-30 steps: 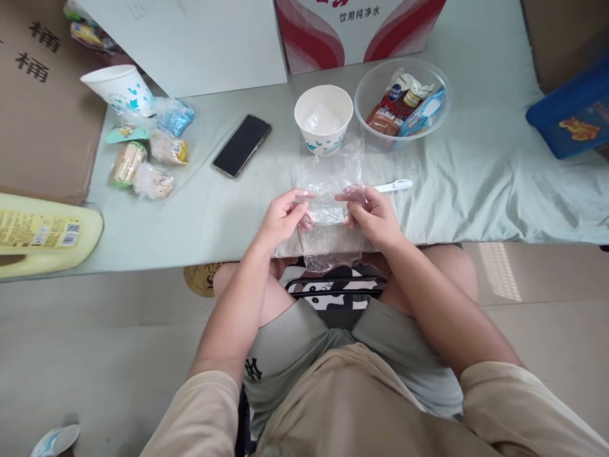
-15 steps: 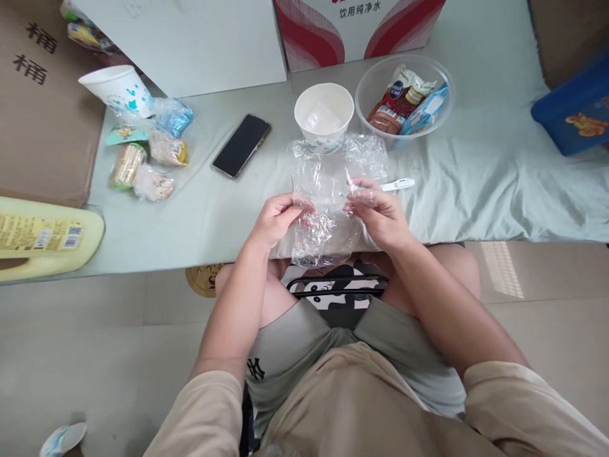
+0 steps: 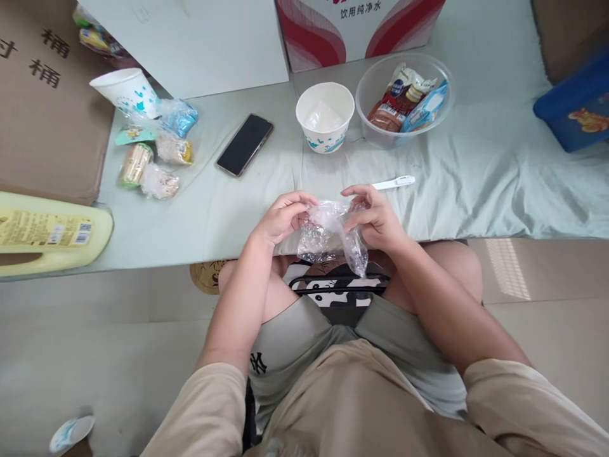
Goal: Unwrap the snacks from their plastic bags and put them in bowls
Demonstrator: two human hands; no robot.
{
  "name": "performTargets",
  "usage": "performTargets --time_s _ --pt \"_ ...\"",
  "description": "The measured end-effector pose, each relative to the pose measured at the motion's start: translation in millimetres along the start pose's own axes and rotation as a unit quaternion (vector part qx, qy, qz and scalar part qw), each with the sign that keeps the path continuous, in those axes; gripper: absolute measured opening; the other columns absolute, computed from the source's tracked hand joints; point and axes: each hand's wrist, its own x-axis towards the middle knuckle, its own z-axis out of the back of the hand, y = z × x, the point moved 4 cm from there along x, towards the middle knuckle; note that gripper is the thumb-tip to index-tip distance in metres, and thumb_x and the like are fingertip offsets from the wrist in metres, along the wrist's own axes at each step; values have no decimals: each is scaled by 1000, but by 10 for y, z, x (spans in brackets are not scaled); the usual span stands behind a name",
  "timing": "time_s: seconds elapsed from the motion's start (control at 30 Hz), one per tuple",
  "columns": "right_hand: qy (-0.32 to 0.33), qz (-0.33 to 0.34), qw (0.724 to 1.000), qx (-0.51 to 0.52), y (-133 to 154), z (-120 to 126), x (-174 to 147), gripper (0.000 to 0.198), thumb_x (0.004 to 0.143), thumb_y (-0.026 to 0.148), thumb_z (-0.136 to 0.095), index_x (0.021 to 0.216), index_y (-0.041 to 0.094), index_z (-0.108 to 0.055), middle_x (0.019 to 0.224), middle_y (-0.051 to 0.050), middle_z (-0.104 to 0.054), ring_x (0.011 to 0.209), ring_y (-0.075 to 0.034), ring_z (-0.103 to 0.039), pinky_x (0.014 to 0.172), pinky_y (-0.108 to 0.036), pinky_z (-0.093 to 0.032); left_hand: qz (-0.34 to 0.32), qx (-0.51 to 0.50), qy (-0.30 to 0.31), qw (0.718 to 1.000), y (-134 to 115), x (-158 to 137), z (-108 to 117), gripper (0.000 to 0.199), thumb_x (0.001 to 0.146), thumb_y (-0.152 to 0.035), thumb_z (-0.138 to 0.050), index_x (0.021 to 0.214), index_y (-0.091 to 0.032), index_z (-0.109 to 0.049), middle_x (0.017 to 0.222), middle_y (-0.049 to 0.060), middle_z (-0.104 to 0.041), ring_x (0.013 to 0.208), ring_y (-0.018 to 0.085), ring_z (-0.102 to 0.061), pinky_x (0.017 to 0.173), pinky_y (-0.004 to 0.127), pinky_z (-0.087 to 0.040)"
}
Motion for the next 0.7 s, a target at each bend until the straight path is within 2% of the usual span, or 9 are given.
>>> performTargets --time_s 0.1,0.2,0.3,0.4,0.5,0.57,0.63,0.7 --pt "5 5 1000 -22 -32 -23 -28 37 75 3 -55 75 30 -81 134 0 -59 98 -19 -57 94 -44 -55 8 -3 4 1000 -11 4 -25 22 82 -37 -66 89 -17 -69 88 4 -72 68 12 -68 62 24 -58" --pt "10 -25 999 -17 -38 -37 -30 35 73 5 -56 77 31 -80 137 0 -57 105 -23 -57 98 -48 -55 -17 29 -12 999 -15 10 -25 31 86 -49 -66 88 -18 -66 90 4 -70 73 13 -68 66 24 -58" --pt "5 -64 998 -7 -26 -33 -11 32 76 10 -56 85 30 -78 140 -2 -54 112 -25 -58 104 -52 -54 -49 65 -24 996 -15 13 -9 32 76 -39 -80 94 -19 -62 92 2 -68 75 13 -69 69 25 -57" --pt "-32 -114 993 10 -66 6 -1 35 80 14 -58 106 32 -74 147 -5 -48 124 -28 -58 106 -52 -53 -81 58 -64 993 -33 22 64 50 68 -28 -87 109 -22 -58 92 0 -68 72 13 -69 69 25 -57" --pt "-91 -180 974 99 -181 38 -21 44 87 23 -59 129 35 -60 151 -6 -46 127 -27 -59 103 -49 -56 -107 45 -103 988 -52 30 156 65 67 -28 -88 122 -27 -54 94 0 -69 72 13 -70 70 27 -58" --pt "-114 -199 961 158 -234 28 -33 50 92 33 -60 140 37 -48 150 -7 -50 126 -26 -62 105 -49 -55 -118 44 -107 986 -55 29 184 73 66 -32 -91 128 -29 -52 99 2 -70 74 14 -71 71 27 -59" --pt "-104 -198 958 177 -235 -10 -29 67 88 41 -70 147 36 -39 143 -8 -58 124 -26 -64 107 -49 -54 -126 44 -101 986 -52 21 178 80 64 -36 -93 131 -32 -50 103 2 -71 75 14 -71 72 27 -59" --pt "-81 -207 960 168 -207 -57 -18 82 81 43 -80 149 33 -36 125 -8 -68 113 -25 -68 104 -48 -55 -133 44 -90 986 -49 9 153 85 62 -40 -95 133 -33 -49 105 2 -71 75 13 -72 72 27 -59"
